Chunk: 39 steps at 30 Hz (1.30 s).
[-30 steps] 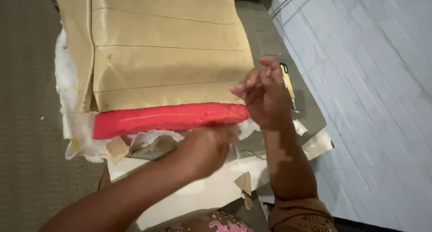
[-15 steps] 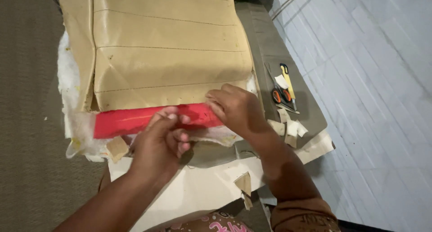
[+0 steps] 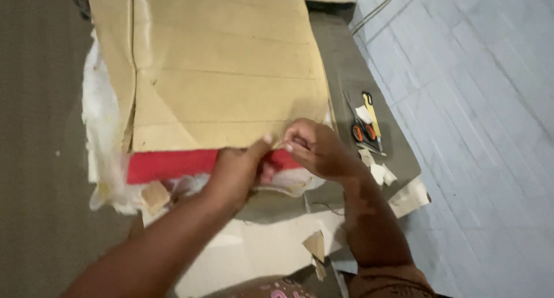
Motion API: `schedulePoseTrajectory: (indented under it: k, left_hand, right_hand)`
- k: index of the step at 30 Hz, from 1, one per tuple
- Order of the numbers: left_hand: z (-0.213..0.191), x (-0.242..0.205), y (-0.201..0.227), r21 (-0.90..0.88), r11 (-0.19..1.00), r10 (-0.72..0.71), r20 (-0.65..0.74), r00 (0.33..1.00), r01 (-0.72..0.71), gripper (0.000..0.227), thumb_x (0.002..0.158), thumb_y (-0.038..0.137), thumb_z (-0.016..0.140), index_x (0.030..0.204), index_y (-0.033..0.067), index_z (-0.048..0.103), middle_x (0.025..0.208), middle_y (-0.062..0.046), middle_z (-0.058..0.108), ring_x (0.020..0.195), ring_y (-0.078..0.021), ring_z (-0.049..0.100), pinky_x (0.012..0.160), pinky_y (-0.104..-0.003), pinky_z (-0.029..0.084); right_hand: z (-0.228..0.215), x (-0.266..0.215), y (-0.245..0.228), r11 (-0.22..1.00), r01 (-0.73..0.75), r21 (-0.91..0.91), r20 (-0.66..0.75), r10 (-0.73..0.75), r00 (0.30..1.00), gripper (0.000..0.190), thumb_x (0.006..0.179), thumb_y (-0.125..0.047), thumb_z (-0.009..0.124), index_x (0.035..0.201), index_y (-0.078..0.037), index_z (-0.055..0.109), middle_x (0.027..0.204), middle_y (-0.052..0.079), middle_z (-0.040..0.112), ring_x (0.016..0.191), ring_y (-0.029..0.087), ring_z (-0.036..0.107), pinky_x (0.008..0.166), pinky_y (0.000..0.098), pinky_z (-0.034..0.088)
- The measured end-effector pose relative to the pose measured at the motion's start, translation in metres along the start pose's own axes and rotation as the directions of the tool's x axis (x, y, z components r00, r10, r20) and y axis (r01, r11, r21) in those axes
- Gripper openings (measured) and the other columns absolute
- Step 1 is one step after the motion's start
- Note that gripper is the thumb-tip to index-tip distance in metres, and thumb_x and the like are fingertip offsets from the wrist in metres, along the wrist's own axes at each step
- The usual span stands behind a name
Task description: Hand-sewing a leather cover onto a foam cushion to create an upholstered piece
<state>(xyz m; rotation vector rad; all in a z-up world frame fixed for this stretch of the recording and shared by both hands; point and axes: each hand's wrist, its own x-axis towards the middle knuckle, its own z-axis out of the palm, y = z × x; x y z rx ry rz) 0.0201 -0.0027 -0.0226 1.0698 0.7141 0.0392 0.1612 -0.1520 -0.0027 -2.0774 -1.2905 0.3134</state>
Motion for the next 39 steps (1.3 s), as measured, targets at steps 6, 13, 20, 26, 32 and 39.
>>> schedulePoseTrajectory:
  k: [6, 13, 20, 26, 32, 39]
  left_hand:
    - [0.001, -0.007, 0.008, 0.167, 0.982, 0.098, -0.015, 0.995, -0.094, 0.038, 0.087, 0.029, 0.072, 0.061, 0.0018, 0.07, 0.049, -0.014, 0.065, 0.04, -0.0198, 0.063, 0.04, -0.028, 0.051]
    - [0.0, 0.019, -0.022, 0.27, 0.937, 0.235, -0.011, 0.972, -0.224, 0.035, 0.088, 0.03, 0.071, 0.06, 0.0095, 0.07, 0.043, -0.008, 0.063, 0.033, -0.0148, 0.06, 0.036, -0.025, 0.047]
    - [0.005, 0.002, -0.009, 0.274, 0.931, 0.252, -0.002, 0.968, -0.242, 0.036, 0.091, 0.026, 0.066, 0.063, 0.0043, 0.071, 0.042, -0.01, 0.06, 0.034, -0.0161, 0.054, 0.038, -0.027, 0.042]
    - [0.005, 0.008, -0.015, 0.227, 0.937, 0.275, -0.005, 0.962, -0.266, 0.033, 0.091, 0.023, 0.067, 0.067, 0.0013, 0.071, 0.042, -0.01, 0.06, 0.034, -0.0149, 0.055, 0.037, -0.025, 0.042]
    - [0.006, 0.0, -0.011, 0.106, 0.957, 0.272, 0.006, 0.962, -0.271, 0.034, 0.091, 0.027, 0.066, 0.072, 0.0008, 0.074, 0.042, -0.012, 0.059, 0.034, -0.0173, 0.055, 0.036, -0.028, 0.04]
    - [0.007, 0.006, -0.026, -0.209, 0.939, 0.27, -0.05, 0.962, -0.275, 0.031, 0.094, 0.018, 0.058, 0.077, -0.0008, 0.075, 0.041, -0.011, 0.051, 0.034, -0.015, 0.049, 0.036, -0.024, 0.036]
  right_hand:
    - [-0.023, -0.006, 0.013, 0.97, 0.243, -0.034, -0.133, -0.245, 0.96, 0.014, 0.097, -0.007, 0.06, 0.098, -0.009, 0.073, 0.106, 0.011, 0.07, 0.096, 0.034, 0.069, 0.084, 0.0376, 0.052]
    - [-0.013, -0.022, 0.014, 0.867, 0.244, -0.435, -0.197, -0.356, 0.914, 0.007, 0.088, -0.016, 0.08, 0.089, -0.023, 0.081, 0.081, 0.006, 0.066, 0.075, 0.033, 0.063, 0.067, 0.044, 0.051]
    - [-0.013, -0.028, 0.015, 0.824, 0.12, -0.554, -0.228, -0.29, 0.929, 0.012, 0.094, -0.021, 0.073, 0.093, -0.03, 0.079, 0.08, 0.0, 0.064, 0.074, 0.028, 0.064, 0.063, 0.0421, 0.052]
    - [-0.005, -0.023, 0.009, 0.747, 0.089, -0.659, -0.201, -0.289, 0.936, 0.012, 0.095, -0.024, 0.072, 0.087, -0.03, 0.08, 0.079, -0.002, 0.062, 0.072, 0.025, 0.065, 0.062, 0.0367, 0.053]
    - [-0.001, -0.015, 0.0, 0.933, 0.048, -0.357, -0.201, -0.127, 0.971, 0.008, 0.092, -0.02, 0.076, 0.096, -0.025, 0.081, 0.081, 0.003, 0.066, 0.073, 0.029, 0.07, 0.063, 0.0345, 0.056]
    - [0.0, -0.009, -0.002, 0.988, 0.012, -0.155, -0.193, -0.042, 0.98, 0.005, 0.091, -0.02, 0.079, 0.095, -0.023, 0.082, 0.084, 0.005, 0.067, 0.073, 0.026, 0.071, 0.065, 0.032, 0.055]
